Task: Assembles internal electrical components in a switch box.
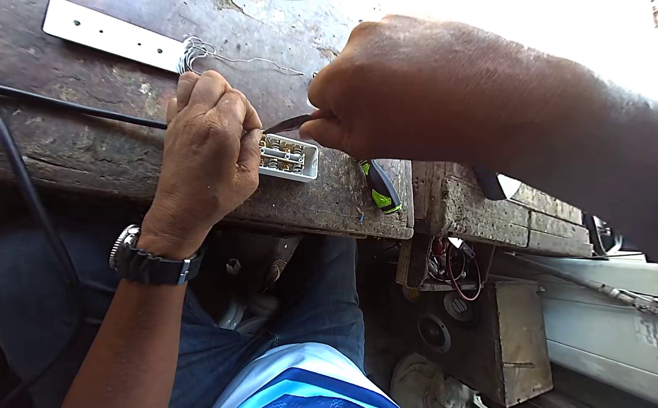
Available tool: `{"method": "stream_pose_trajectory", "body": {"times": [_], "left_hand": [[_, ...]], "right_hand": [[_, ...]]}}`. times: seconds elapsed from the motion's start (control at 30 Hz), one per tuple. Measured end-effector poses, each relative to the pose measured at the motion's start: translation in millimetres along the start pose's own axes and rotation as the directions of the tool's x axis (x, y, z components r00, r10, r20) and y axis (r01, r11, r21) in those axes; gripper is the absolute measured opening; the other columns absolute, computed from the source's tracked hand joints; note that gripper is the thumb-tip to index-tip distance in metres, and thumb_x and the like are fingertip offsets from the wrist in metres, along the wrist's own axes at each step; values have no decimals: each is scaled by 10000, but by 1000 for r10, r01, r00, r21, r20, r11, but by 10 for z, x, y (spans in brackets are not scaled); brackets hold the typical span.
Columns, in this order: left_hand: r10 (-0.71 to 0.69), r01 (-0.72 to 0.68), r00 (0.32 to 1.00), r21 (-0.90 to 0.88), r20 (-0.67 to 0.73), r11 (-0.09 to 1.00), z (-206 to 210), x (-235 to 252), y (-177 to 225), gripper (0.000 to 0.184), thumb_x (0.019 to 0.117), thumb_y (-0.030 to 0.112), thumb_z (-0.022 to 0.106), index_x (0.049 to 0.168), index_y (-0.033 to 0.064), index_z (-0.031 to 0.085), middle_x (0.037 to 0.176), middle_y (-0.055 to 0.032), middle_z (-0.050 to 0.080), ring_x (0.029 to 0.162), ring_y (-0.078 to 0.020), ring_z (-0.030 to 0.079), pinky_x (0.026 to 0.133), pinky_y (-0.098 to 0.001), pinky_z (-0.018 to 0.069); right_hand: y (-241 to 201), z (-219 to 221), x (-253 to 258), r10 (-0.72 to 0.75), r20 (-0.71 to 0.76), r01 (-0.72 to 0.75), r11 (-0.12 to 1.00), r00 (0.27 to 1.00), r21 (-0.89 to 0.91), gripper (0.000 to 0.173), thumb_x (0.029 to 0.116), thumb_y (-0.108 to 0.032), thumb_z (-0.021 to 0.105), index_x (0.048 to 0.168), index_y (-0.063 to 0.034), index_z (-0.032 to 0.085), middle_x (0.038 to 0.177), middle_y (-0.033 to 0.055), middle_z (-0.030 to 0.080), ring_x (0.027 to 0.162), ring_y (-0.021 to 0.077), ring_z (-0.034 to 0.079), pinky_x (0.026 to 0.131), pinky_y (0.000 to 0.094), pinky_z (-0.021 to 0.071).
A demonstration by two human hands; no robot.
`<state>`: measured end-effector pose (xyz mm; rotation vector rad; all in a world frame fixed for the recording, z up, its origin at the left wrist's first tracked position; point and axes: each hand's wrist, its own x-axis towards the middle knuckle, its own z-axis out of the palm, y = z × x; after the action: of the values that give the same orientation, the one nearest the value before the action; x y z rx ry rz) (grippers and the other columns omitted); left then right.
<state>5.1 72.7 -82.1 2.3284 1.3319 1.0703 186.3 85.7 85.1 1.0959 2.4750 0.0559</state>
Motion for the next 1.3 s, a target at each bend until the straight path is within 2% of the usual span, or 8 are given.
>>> {"method": "stream_pose_trajectory", "body": {"times": [0.17, 0.5, 0.8, 0.97, 1.13, 1.17, 1.23, 1.3], "left_hand": [[-9, 9, 1000, -1, -29, 1000, 4, -9, 8, 166, 950, 186, 524, 968, 97, 662, 1056, -120, 587, 1114, -334, 521, 957, -491, 380], [-10, 11, 999, 13, -34, 1000, 7, -13, 17, 149, 944, 180, 537, 962, 99, 661, 1047, -110, 584, 1108, -329, 520, 937, -483, 382], [-15, 16, 999, 17, -40, 1000, 16, -14, 30, 134, 946, 168, 543, 952, 103, 660, 1043, -104, 579, 1103, -320, 517, 934, -471, 385], [-1, 2, 999, 33, -37, 999, 21, -18, 41, 144, 947, 169, 527, 954, 95, 650, 1067, -121, 583, 1125, -334, 516, 936, -479, 381], [10, -9, 1000, 55, -29, 998, 25, -16, 47, 151, 960, 167, 515, 965, 86, 643, 1077, -133, 586, 1139, -349, 514, 953, -474, 387], [14, -12, 1000, 56, -28, 998, 24, -21, 48, 150, 963, 167, 516, 968, 87, 643, 1073, -131, 584, 1132, -349, 513, 946, -475, 389], [21, -19, 999, 55, -36, 998, 27, -25, 46, 144, 968, 170, 518, 966, 91, 639, 1063, -127, 580, 1126, -345, 509, 949, -472, 386], [17, -15, 999, 51, -49, 999, 35, -29, 46, 147, 966, 166, 520, 968, 88, 645, 1054, -123, 579, 1118, -343, 512, 947, -473, 388]], "right_hand": [[31, 81, -65, 14, -36, -13, 1000, 999, 18, 395, 1034, -402, 508, 710, -176, 515, 588, -27, 391, 530, 179, 464, 479, 390, 319], [-25, 3, -62, 34, -16, -34, 999, 999, 11, 390, 1025, -408, 522, 704, -187, 518, 574, -40, 381, 510, 156, 444, 475, 373, 303], [-24, -3, -39, 72, 24, -74, 993, 997, 90, 386, 1015, -400, 537, 680, -211, 510, 557, -56, 382, 485, 130, 431, 451, 354, 303], [-159, -75, -7, 171, 137, -190, 971, 976, 142, 346, 1047, -379, 550, 759, -187, 565, 604, -36, 448, 499, 131, 469, 438, 351, 360], [-196, -46, 33, 259, 232, -302, 937, 938, 174, 377, 1065, -424, 518, 789, -176, 582, 675, -10, 508, 592, 164, 542, 502, 391, 416], [-181, -33, 34, 269, 254, -325, 922, 929, 212, 401, 1066, -434, 516, 768, -174, 583, 649, -13, 505, 555, 149, 525, 484, 373, 411], [-151, -39, 38, 292, 315, -388, 870, 903, 306, 462, 1063, -464, 520, 746, -140, 606, 565, 7, 544, 437, 136, 545, 408, 342, 486], [-120, -36, 15, 300, 327, -402, 861, 896, 312, 477, 1059, -483, 517, 738, -140, 600, 551, 14, 547, 421, 143, 550, 402, 352, 500]]}}
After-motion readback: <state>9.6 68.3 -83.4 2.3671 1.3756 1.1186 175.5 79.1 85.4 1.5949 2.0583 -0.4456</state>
